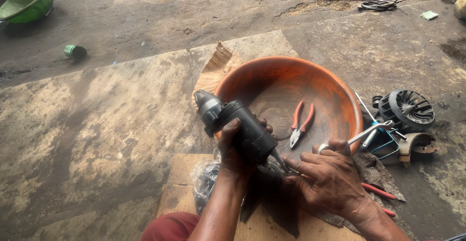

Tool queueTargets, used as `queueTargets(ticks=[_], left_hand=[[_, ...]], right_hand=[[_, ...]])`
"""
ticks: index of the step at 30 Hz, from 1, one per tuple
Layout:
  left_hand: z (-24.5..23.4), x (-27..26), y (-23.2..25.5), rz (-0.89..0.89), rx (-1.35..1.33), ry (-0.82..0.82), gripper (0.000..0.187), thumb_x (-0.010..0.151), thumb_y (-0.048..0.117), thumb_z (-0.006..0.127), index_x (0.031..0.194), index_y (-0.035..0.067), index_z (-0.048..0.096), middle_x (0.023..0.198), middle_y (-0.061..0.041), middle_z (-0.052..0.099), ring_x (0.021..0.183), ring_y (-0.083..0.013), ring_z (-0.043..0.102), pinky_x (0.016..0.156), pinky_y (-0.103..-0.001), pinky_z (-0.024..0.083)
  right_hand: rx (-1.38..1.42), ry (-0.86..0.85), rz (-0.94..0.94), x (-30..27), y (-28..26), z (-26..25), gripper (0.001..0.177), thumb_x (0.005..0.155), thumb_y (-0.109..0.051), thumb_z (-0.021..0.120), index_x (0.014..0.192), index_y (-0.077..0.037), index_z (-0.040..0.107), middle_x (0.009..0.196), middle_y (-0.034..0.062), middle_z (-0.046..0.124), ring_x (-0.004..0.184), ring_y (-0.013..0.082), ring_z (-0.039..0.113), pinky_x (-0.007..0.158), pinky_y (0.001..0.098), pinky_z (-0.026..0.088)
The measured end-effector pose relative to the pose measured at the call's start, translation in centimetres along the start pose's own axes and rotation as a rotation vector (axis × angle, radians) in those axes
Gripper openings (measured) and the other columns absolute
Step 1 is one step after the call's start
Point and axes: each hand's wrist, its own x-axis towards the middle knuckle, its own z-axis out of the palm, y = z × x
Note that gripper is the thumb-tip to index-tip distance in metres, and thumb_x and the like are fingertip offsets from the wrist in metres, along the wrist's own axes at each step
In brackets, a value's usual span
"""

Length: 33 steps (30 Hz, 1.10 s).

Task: The person uses a wrench to tighten a bolt on a black cylindrical motor part, then wipes the part with a cloth. The person continues to tighten the bolt and wipe the part repeatedly.

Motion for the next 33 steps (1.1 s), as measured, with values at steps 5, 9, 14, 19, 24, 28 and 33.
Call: queueTargets(ticks=[5, 9, 14, 19, 24, 28, 33], left_hand=[[-0.1, 0.7, -0.4, 0.045, 0.058, 0.007, 0.054, 0.081, 0.034, 0.075, 0.12, 0.002, 0.055, 0.09, -0.02, 0.07, 0.082, -0.0334, 0.073, 0.073, -0.047, 0.064], [-0.9, 1.7, -0.9, -0.067, -0.014, 0.112, 0.055, 0.081, 0.034, 0.075, 0.118, -0.002, 0.056, 0.09, -0.02, 0.071, 0.081, -0.0337, 0.074, 0.075, -0.046, 0.065], [-1.2, 1.9, -0.1, -0.075, 0.129, 0.171, 0.057, 0.077, 0.034, 0.076, 0.117, -0.002, 0.057, 0.091, -0.02, 0.071, 0.08, -0.0322, 0.075, 0.071, -0.046, 0.064], [0.1, 1.6, 0.9, -0.025, 0.483, 0.055, 0.06, 0.072, 0.026, 0.084, 0.117, -0.003, 0.056, 0.091, -0.018, 0.069, 0.077, -0.0314, 0.073, 0.07, -0.049, 0.066], [1.8, 1.0, 0.5, 0.06, 1.192, 0.13, 0.054, 0.064, 0.026, 0.091, 0.11, 0.008, 0.069, 0.096, -0.007, 0.078, 0.089, -0.021, 0.078, 0.083, -0.039, 0.065], [2.8, -0.3, 0.3, 0.165, 1.542, 0.066, 0.047, 0.065, 0.025, 0.092, 0.106, 0.013, 0.075, 0.096, -0.004, 0.081, 0.092, -0.0165, 0.079, 0.084, -0.035, 0.063], [3.5, -0.8, -0.2, 0.167, 1.484, -0.074, 0.059, 0.061, 0.02, 0.094, 0.114, 0.011, 0.071, 0.102, -0.005, 0.081, 0.096, -0.0183, 0.078, 0.086, -0.036, 0.063]], right_hand=[[0.136, 0.227, -0.155, 1.0, 0.6, 0.2, 0.04, 0.075, -0.049, 0.076, 0.109, -0.029, 0.081, 0.092, -0.0019, 0.076, 0.09, 0.0166, 0.069, 0.105, 0.0442, 0.028], [0.106, 0.122, -0.132, 0.8, 1.0, 0.4, 0.041, 0.078, -0.049, 0.073, 0.111, -0.028, 0.081, 0.092, -0.0001, 0.075, 0.093, 0.0192, 0.068, 0.104, 0.045, 0.027], [-0.009, -0.215, -0.026, 0.6, 2.3, -2.3, 0.039, 0.088, -0.056, 0.064, 0.12, -0.039, 0.078, 0.088, -0.0069, 0.073, 0.093, 0.0082, 0.065, 0.111, 0.0326, 0.035], [0.638, -0.636, -0.004, -0.7, 2.7, -5.8, 0.04, 0.089, -0.052, 0.073, 0.107, -0.019, 0.088, 0.095, -0.0031, 0.081, 0.095, 0.0107, 0.072, 0.087, 0.0356, 0.058], [0.511, -0.924, 0.115, -0.8, 1.9, -2.4, 0.041, 0.088, -0.049, 0.075, 0.109, -0.015, 0.082, 0.094, 0.0017, 0.079, 0.09, 0.0117, 0.076, 0.084, 0.0307, 0.061], [1.09, -0.67, 0.022, -1.0, 6.5, -0.5, 0.039, 0.087, -0.042, 0.076, 0.104, -0.008, 0.086, 0.087, 0.0064, 0.079, 0.084, 0.0175, 0.073, 0.076, 0.0348, 0.06], [1.421, 0.011, 0.249, -1.4, 10.2, 0.0, 0.05, 0.089, -0.044, 0.067, 0.1, 0.003, 0.08, 0.083, 0.0163, 0.083, 0.084, 0.0218, 0.078, 0.079, 0.0369, 0.064]])
